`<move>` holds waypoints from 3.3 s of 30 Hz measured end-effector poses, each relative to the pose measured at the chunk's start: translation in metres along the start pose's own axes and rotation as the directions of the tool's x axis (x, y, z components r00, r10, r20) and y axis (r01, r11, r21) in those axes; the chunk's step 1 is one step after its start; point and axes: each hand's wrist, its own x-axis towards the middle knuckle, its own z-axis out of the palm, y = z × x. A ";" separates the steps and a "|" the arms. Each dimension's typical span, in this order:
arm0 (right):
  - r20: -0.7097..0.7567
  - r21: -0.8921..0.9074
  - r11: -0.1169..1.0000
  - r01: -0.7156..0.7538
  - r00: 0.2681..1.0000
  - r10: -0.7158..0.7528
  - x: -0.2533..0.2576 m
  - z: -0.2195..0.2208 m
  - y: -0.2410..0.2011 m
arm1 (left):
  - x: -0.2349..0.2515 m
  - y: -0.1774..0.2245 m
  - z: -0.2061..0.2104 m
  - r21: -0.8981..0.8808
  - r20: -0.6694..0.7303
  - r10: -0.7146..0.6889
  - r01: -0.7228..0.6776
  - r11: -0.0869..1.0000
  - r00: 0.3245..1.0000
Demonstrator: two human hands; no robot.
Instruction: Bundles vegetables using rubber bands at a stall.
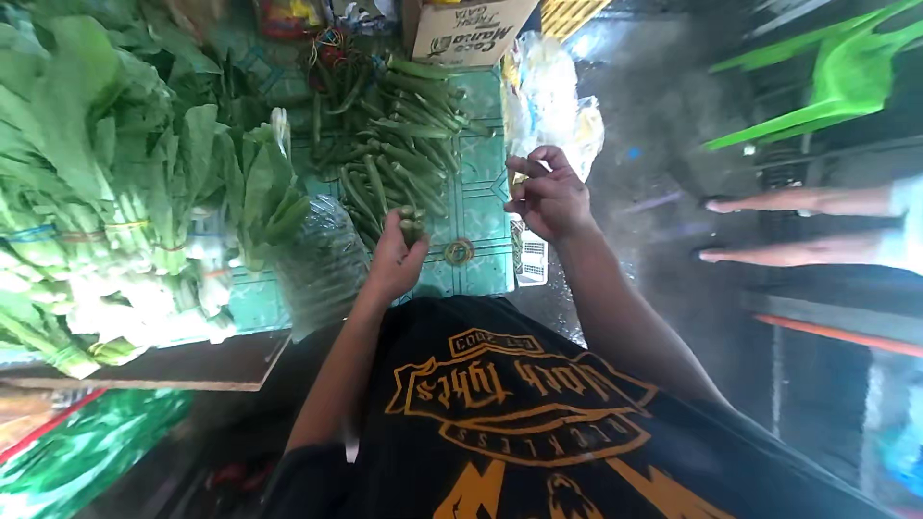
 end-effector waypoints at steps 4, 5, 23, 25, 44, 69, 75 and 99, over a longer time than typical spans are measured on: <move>0.202 -0.283 0.947 0.150 0.975 -0.094 -0.007 0.016 -0.010 | 0.002 0.000 0.001 0.057 0.064 0.021 -0.025 0.998 0.998; 0.297 -0.366 0.902 0.227 0.948 -0.118 -0.008 0.021 -0.011 | 0.001 0.001 0.000 0.092 0.085 0.023 -0.031 0.995 0.996; 0.651 -0.741 0.407 0.535 0.721 0.236 -0.008 0.093 -0.005 | -0.001 0.015 -0.003 0.246 0.252 0.015 -0.080 0.966 0.968; 0.637 -0.715 0.524 0.464 0.740 0.214 -0.003 0.077 0.003 | -0.003 0.007 -0.004 -0.006 0.227 -0.025 0.027 1.000 0.973; 0.379 0.138 0.988 0.063 0.919 -0.112 -0.056 0.074 0.033 | 0.001 0.012 0.039 0.158 -0.416 0.384 -0.350 0.923 0.824; 0.420 -0.626 0.555 0.547 0.837 -0.350 -0.045 0.044 -0.011 | -0.013 0.024 0.031 0.304 -0.040 0.086 -0.070 0.950 0.995; 0.267 -0.692 0.439 0.574 0.767 -0.583 -0.075 0.036 0.032 | -0.011 0.032 0.038 0.250 -0.130 0.053 -0.019 0.968 0.990; 0.527 -0.701 0.352 0.620 0.784 -0.329 -0.058 0.002 0.033 | -0.025 0.049 0.091 0.379 -0.196 0.149 -0.065 0.923 0.969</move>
